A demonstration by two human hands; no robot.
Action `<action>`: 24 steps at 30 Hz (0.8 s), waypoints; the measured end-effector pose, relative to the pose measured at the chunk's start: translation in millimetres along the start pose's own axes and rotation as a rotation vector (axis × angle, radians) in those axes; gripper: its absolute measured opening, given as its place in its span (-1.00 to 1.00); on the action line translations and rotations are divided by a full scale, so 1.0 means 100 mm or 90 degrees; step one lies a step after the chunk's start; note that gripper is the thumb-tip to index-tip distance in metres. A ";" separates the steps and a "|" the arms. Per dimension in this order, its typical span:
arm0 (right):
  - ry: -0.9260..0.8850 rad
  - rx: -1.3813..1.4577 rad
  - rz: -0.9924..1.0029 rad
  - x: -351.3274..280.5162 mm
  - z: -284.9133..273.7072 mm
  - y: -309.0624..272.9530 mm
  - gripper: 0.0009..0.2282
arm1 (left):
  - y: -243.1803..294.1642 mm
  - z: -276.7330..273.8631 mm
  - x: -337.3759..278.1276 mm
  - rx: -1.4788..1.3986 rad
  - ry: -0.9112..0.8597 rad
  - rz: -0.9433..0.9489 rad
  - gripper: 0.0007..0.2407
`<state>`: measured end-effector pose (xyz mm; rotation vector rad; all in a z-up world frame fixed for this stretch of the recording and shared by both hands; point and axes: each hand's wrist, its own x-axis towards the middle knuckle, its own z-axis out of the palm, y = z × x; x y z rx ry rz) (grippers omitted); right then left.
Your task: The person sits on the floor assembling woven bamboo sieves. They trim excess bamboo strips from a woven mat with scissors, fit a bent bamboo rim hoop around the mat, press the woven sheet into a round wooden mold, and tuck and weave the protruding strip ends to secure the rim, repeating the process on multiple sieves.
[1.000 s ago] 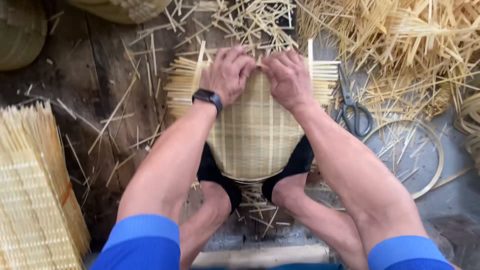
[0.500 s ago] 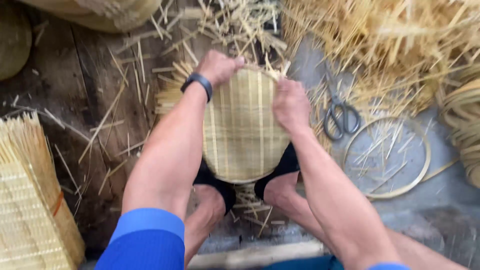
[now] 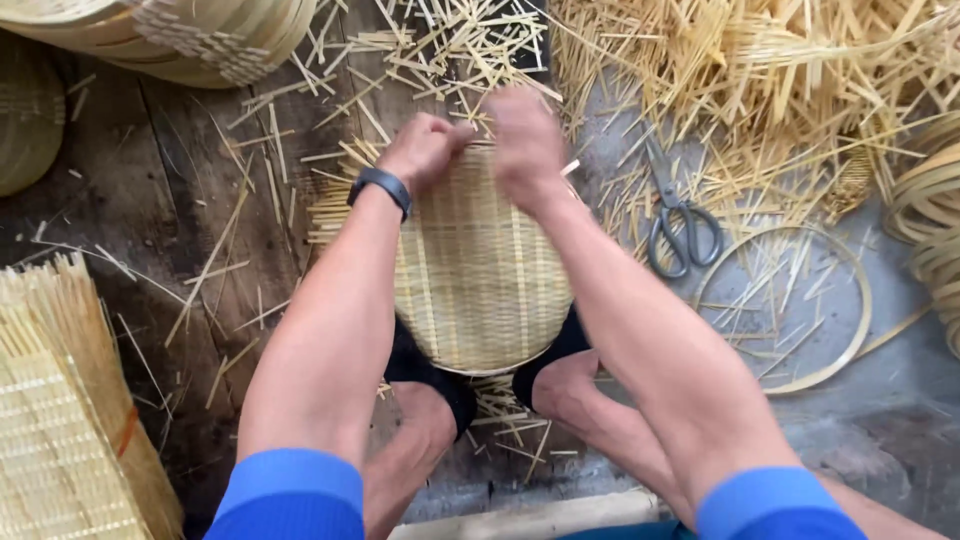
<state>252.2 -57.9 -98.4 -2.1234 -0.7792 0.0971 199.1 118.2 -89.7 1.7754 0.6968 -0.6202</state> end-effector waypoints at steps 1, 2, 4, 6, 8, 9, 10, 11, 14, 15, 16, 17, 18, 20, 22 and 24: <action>0.003 0.004 -0.004 0.04 0.12 -0.11 -0.78 | -0.11 0.05 -0.04 0.003 0.005 0.001 -0.63; -0.048 -0.104 0.019 0.09 0.23 -0.22 -0.70 | -0.22 0.08 -0.07 -0.060 0.209 0.165 -0.68; -0.092 -0.207 0.031 0.30 0.25 -0.52 -0.62 | -0.35 0.04 -0.31 -0.118 0.418 0.343 -0.70; -0.356 -0.250 0.136 0.37 0.03 -0.90 -0.47 | -0.51 0.09 -0.89 0.269 0.700 0.287 -0.70; -0.399 -0.295 0.169 0.36 0.14 -0.78 -0.38 | -0.92 0.23 -0.79 0.215 0.607 0.206 -0.62; -0.435 -0.338 0.203 0.34 0.22 -0.74 -0.28 | -1.13 0.29 -0.77 0.164 0.513 0.135 -0.53; -0.439 -0.335 0.203 0.39 0.19 -0.77 -0.28 | -1.14 0.21 -0.68 0.166 0.512 0.130 -0.53; -0.391 -0.332 0.176 0.39 0.17 -0.81 -0.34 | -1.18 0.19 -0.65 0.145 0.466 0.116 -0.47; -0.325 -0.303 0.147 0.45 0.20 -0.80 -0.41 | -1.27 0.10 -0.49 0.086 0.408 0.080 -0.39; -0.325 -0.281 0.163 0.40 0.21 -0.78 -0.43 | -1.32 0.14 -0.48 0.046 0.374 0.047 -0.37; -0.321 -0.282 0.160 0.41 0.17 -0.85 -0.43 | -1.29 0.08 -0.47 0.046 0.376 0.050 -0.37; -0.335 -0.281 0.171 0.38 0.12 -0.92 -0.49 | -1.27 0.06 -0.49 -0.038 0.352 0.042 -0.38; -0.350 -0.279 0.182 0.35 0.05 -1.00 -0.54 | -1.24 0.04 -0.52 -0.122 0.326 0.033 -0.38; -0.166 -0.203 0.039 0.19 0.00 -0.56 -0.61 | -1.50 0.05 -0.18 -0.126 0.366 0.097 -0.43; -0.004 -0.126 -0.095 -0.04 -0.54 -0.48 -0.66 | -1.62 0.18 -0.16 -0.134 0.390 0.143 -0.46; -0.110 -0.094 -0.116 -0.15 -1.50 -0.81 -0.83 | -1.48 0.20 -0.33 -0.137 0.454 0.106 -0.54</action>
